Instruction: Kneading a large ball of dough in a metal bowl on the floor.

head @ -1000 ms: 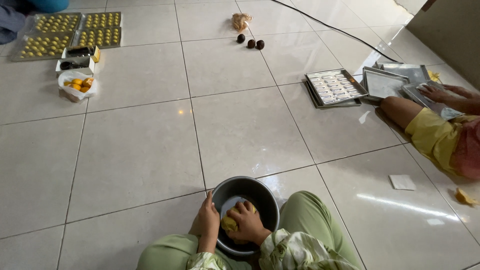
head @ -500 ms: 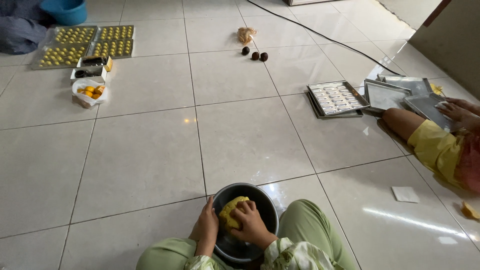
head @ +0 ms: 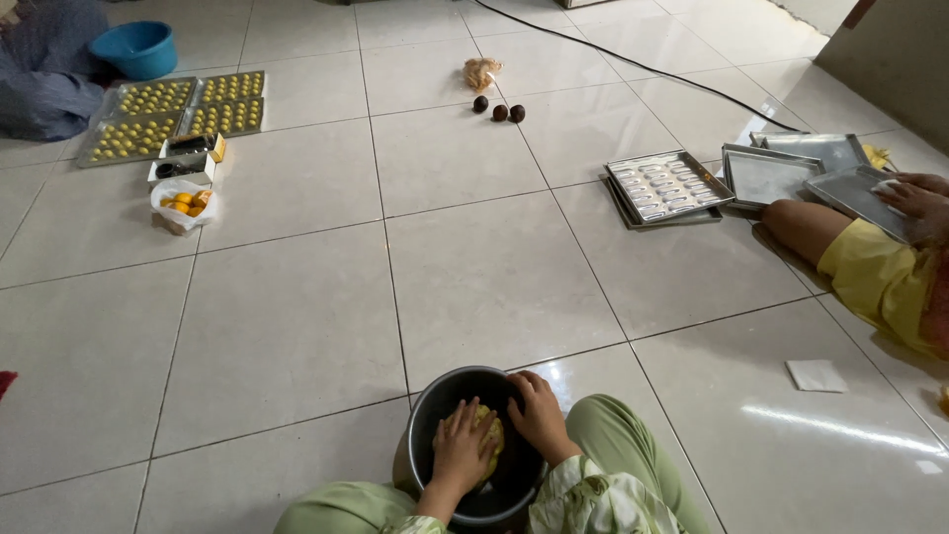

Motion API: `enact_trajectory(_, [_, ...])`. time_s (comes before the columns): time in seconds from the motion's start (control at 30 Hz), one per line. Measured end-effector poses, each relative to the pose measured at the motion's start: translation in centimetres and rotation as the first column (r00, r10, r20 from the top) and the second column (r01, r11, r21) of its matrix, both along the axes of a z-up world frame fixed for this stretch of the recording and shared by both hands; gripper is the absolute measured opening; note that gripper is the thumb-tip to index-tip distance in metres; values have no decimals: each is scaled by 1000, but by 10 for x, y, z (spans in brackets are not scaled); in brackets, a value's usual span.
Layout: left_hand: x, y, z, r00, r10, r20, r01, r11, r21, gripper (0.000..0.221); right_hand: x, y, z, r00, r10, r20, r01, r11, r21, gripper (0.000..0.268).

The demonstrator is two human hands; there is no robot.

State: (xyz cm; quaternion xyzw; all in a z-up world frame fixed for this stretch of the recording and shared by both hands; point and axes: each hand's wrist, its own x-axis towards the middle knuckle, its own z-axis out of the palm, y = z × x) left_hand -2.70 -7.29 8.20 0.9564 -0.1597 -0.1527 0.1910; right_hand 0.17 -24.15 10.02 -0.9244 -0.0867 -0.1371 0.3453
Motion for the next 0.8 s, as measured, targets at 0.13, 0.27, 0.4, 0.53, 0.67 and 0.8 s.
enact_trajectory(0.13, [25, -16, -28, 993, 73, 90, -77, 996, 42, 44, 13, -17, -69, 918, 16, -396, 32, 993, 114, 68])
enact_trajectory(0.27, [55, -26, -24, 979, 178, -97, -166, 979, 117, 45, 11, -20, -74, 939, -11, -344, 46, 994, 94, 57])
enact_trajectory(0.4, [54, -34, -48, 989, 149, 9, -149, 982, 116, 44, 10, -17, -77, 950, -69, -306, 92, 994, 61, 58])
enact_trajectory(0.53, [8, -27, -40, 971, 83, 226, -94, 995, 36, 47, 9, -14, -64, 931, -73, -357, 114, 989, 96, 56])
enact_trajectory(0.67, [-24, -22, -31, 977, 13, 215, -17, 1000, 16, 48, 7, -11, -58, 908, -98, -407, 125, 991, 41, 60])
enact_trajectory(0.8, [-5, -31, -49, 964, 118, 237, -132, 990, 47, 50, 10, -12, -63, 896, -127, -426, 128, 991, -26, 63])
